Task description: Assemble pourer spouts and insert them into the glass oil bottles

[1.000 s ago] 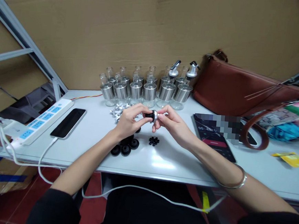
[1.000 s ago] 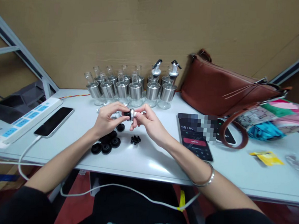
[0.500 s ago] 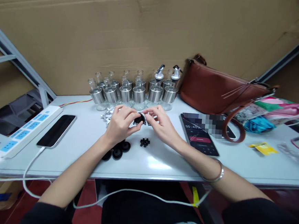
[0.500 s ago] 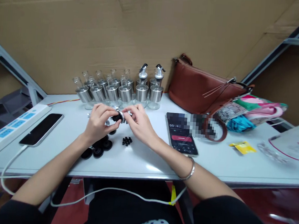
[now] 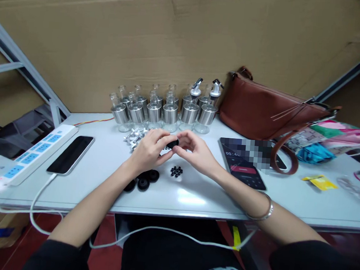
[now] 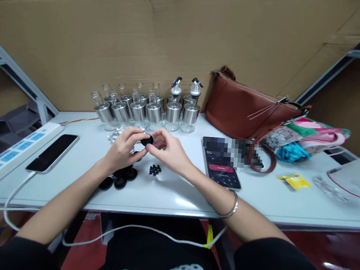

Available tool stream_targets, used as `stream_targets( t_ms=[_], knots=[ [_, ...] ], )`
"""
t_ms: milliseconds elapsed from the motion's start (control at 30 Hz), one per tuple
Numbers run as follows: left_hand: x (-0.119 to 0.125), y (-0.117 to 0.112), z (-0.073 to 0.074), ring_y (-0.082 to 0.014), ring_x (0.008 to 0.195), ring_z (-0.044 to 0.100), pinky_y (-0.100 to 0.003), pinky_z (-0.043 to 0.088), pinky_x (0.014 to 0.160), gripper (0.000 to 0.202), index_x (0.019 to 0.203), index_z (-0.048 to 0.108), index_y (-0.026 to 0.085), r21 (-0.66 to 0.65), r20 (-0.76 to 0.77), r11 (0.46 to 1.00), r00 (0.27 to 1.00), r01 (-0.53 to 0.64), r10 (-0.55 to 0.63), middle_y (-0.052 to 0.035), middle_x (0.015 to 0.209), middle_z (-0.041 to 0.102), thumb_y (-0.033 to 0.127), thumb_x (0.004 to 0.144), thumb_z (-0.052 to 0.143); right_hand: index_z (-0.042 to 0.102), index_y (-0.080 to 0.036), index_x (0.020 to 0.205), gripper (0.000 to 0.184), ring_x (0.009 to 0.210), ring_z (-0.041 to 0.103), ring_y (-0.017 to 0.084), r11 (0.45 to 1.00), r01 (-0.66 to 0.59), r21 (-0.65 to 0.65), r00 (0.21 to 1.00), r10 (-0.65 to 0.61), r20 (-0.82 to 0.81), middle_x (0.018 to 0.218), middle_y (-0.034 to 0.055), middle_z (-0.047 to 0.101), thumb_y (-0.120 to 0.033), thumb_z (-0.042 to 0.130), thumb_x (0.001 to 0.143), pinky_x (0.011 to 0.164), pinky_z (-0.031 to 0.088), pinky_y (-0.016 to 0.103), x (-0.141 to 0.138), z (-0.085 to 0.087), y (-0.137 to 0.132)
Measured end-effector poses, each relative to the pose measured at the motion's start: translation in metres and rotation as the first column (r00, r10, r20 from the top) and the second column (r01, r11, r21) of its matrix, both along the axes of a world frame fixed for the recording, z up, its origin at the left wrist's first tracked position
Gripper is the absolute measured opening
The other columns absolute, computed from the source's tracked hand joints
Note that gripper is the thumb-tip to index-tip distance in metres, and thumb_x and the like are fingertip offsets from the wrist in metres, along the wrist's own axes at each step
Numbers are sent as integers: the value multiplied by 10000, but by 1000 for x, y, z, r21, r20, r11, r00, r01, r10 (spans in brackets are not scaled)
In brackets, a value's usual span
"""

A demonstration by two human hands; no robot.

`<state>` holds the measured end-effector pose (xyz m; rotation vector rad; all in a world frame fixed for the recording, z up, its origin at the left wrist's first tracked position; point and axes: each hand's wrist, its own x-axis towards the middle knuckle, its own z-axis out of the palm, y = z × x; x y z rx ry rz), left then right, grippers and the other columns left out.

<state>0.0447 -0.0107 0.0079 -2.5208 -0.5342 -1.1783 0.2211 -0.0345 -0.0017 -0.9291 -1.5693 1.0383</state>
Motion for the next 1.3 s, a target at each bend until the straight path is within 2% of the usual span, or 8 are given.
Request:
stream_targets(
  t_ms=[133,300,400,500,633,900,1167,1300],
  knots=[
    [1,1,-2,-180,873,570,-304,503,748,186,1083,506,171,-50,13,999,1000,13,-13,-85,962,568,184,897,514,509,-209,896,276,737,640,144,993,-78,-89,988,65,-143,781,-12,636,-307,675,699,731,495,318,1,-2,5],
    [1,0,-2,-180,888,571,-302,488,754,202,1086,524,183,-55,14,998,999,41,-41,-81,967,574,166,885,516,524,-202,847,249,725,644,135,988,-102,-114,981,81,-176,763,-11,658,-294,694,690,700,502,297,1,-2,7],
    [-1,-3,1,-195,874,567,-330,468,749,275,1113,518,182,-157,57,987,998,37,-28,-89,1002,567,219,841,502,528,-203,875,268,699,629,122,987,-115,-113,978,93,-185,774,-15,659,-273,703,684,695,499,294,2,0,6],
    [-2,-4,5,-196,799,555,-347,433,718,312,1061,525,159,-355,100,935,994,-10,49,-78,941,571,303,791,461,526,-200,869,266,694,620,118,984,-136,-116,977,114,-178,760,-18,649,-258,708,683,722,496,303,3,1,6],
    [-2,-3,6,-180,688,515,-335,350,666,218,761,502,176,-517,-55,844,989,-146,137,-22,732,547,373,799,419,504,-205,860,288,705,619,123,978,-166,-127,975,143,-169,760,-19,637,-263,718,677,727,494,309,3,2,4],
    [-1,-1,5,-141,607,484,-314,334,669,238,656,432,179,-607,-83,786,993,-120,87,9,653,528,377,785,405,452,-213,816,293,694,626,130,972,-190,-137,980,180,-79,733,-32,622,-260,706,678,685,483,294,4,1,2],
    [0,-3,10,-140,612,491,-312,328,719,339,629,541,162,-713,-123,696,992,-87,-1,1,631,542,434,778,405,401,-224,851,276,708,670,156,949,-290,-124,955,279,-102,682,-35,659,-285,652,756,728,502,331,4,-1,1],
    [-1,-2,12,-129,562,457,-274,339,641,355,631,572,159,-752,-122,656,991,-62,-47,2,591,527,435,780,406,416,-219,916,272,692,680,157,938,-319,-135,945,304,-120,673,-35,670,-279,636,768,731,505,334,4,-1,0]
  ],
)
